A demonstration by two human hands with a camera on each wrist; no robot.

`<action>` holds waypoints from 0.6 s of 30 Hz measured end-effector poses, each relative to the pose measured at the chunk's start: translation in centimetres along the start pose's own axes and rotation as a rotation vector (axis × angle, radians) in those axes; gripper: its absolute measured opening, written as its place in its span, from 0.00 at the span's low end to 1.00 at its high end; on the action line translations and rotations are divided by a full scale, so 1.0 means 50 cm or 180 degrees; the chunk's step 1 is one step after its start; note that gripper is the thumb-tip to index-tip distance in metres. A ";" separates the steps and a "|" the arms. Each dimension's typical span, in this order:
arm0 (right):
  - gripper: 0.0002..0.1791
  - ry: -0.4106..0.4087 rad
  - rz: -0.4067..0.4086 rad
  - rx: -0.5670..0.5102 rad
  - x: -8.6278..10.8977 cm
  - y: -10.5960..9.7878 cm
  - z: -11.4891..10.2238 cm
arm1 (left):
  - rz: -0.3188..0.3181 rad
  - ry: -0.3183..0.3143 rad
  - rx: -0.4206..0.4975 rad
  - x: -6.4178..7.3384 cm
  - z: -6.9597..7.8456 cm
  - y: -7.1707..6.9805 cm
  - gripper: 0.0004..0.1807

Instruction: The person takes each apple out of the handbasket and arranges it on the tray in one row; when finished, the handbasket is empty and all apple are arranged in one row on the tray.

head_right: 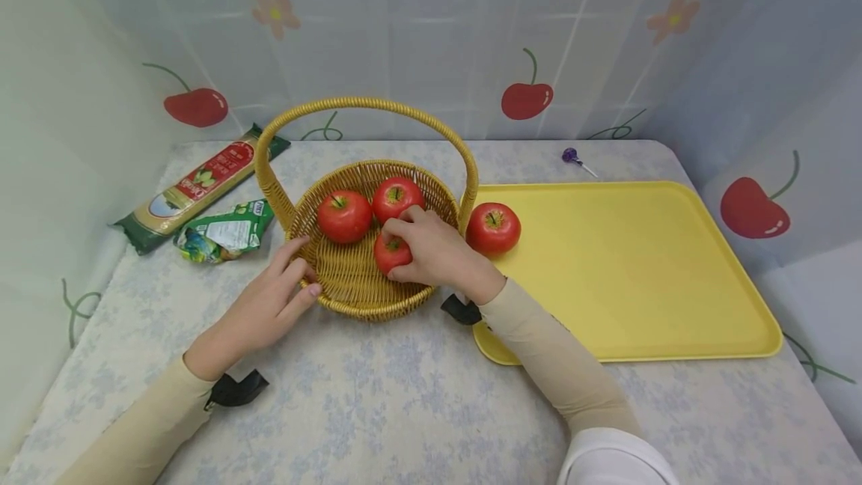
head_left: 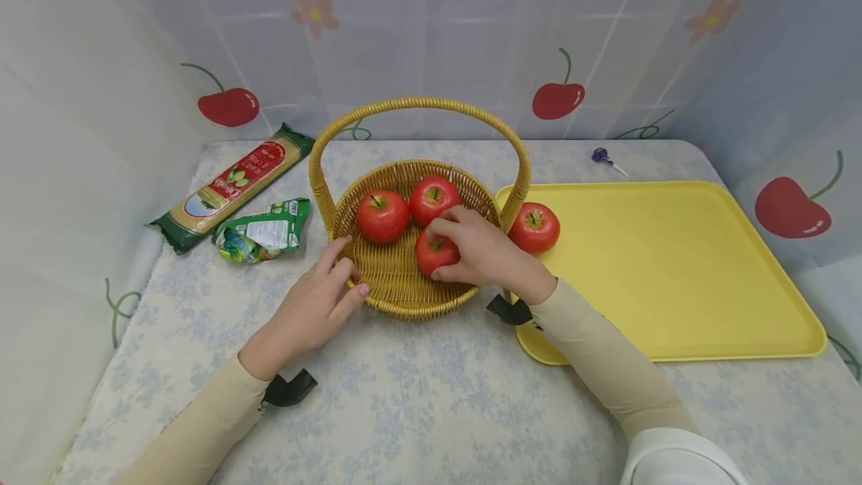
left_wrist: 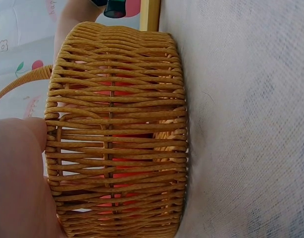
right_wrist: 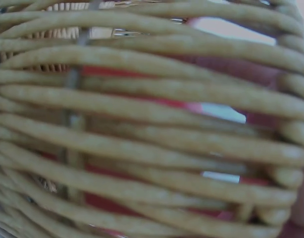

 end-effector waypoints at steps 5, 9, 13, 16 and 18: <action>0.21 0.0015 -0.0112 -0.0044 0.000 -0.005 0.005 | -0.0004 -0.0018 0.0008 0.001 0.001 0.000 0.13; 0.19 -0.0075 -0.0233 -0.0100 -0.002 -0.008 0.009 | -0.0011 -0.0020 0.0024 0.001 0.002 0.000 0.12; 0.19 -0.0214 -0.0302 -0.0184 -0.004 -0.011 0.011 | -0.0024 -0.0031 0.0022 0.000 0.001 0.000 0.12; 0.19 -0.0287 -0.0316 -0.0291 -0.003 -0.010 0.010 | -0.0030 -0.0035 0.0022 0.000 0.001 -0.001 0.13; 0.19 -0.0337 -0.0299 -0.0346 -0.003 -0.009 0.010 | -0.0019 -0.0024 0.0021 0.000 0.001 -0.001 0.13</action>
Point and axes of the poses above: each hand's wrist, its own x-axis away from the middle knuckle, its own y-axis out of the palm, z = x × y, the point moved 1 cm from there along -x, towards the middle knuckle, and after that the axes turned 14 degrees about y, right-handed, at the moved point
